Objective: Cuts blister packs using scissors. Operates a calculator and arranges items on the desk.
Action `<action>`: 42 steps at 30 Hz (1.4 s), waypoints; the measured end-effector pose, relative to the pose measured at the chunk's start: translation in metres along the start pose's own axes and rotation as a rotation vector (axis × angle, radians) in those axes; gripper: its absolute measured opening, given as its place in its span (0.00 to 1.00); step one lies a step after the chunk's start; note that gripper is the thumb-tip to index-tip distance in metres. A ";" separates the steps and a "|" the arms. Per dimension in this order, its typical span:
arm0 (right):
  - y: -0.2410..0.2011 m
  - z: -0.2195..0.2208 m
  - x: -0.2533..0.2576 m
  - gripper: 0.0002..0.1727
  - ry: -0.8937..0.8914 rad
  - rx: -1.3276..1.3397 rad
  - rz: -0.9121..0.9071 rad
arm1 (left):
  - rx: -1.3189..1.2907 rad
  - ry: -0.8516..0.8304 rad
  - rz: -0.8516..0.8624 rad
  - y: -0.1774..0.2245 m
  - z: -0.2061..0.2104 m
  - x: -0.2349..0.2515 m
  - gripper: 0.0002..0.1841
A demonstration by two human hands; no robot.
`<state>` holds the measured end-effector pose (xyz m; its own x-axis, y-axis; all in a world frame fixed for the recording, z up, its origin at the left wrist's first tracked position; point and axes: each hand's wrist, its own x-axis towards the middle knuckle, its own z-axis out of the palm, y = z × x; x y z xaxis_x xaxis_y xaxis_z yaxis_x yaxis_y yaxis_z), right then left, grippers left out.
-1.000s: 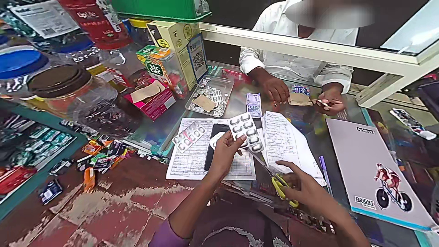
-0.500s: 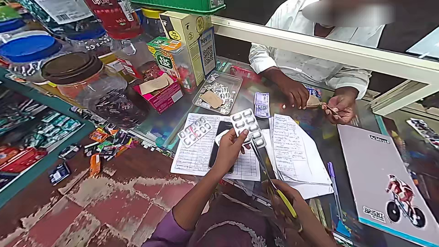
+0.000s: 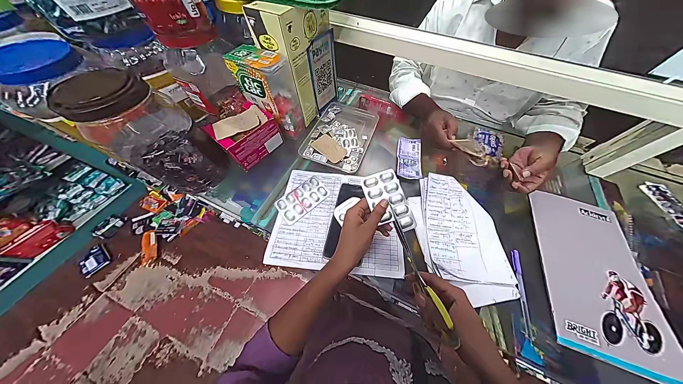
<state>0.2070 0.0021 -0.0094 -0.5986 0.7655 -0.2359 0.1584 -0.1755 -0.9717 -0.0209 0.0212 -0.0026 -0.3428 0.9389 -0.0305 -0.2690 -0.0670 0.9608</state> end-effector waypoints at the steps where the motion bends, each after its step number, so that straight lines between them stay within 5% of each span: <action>1: 0.000 0.000 0.000 0.25 0.001 0.002 -0.002 | -0.003 0.003 -0.005 0.000 0.000 0.000 0.10; 18: 0.005 0.001 0.000 0.19 0.061 -0.082 -0.111 | -0.011 0.004 -0.031 -0.001 0.002 0.000 0.11; 29: 0.003 -0.021 -0.013 0.30 -0.136 -0.032 0.039 | 0.005 0.058 0.000 -0.007 -0.016 0.009 0.17; 42: 0.006 -0.037 -0.022 0.30 -0.086 -0.046 0.023 | -0.122 0.020 -0.129 0.007 -0.013 0.008 0.20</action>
<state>0.2498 0.0073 -0.0098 -0.6595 0.7050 -0.2609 0.2075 -0.1628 -0.9646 -0.0377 0.0242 0.0006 -0.3154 0.9357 -0.1581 -0.4186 0.0123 0.9081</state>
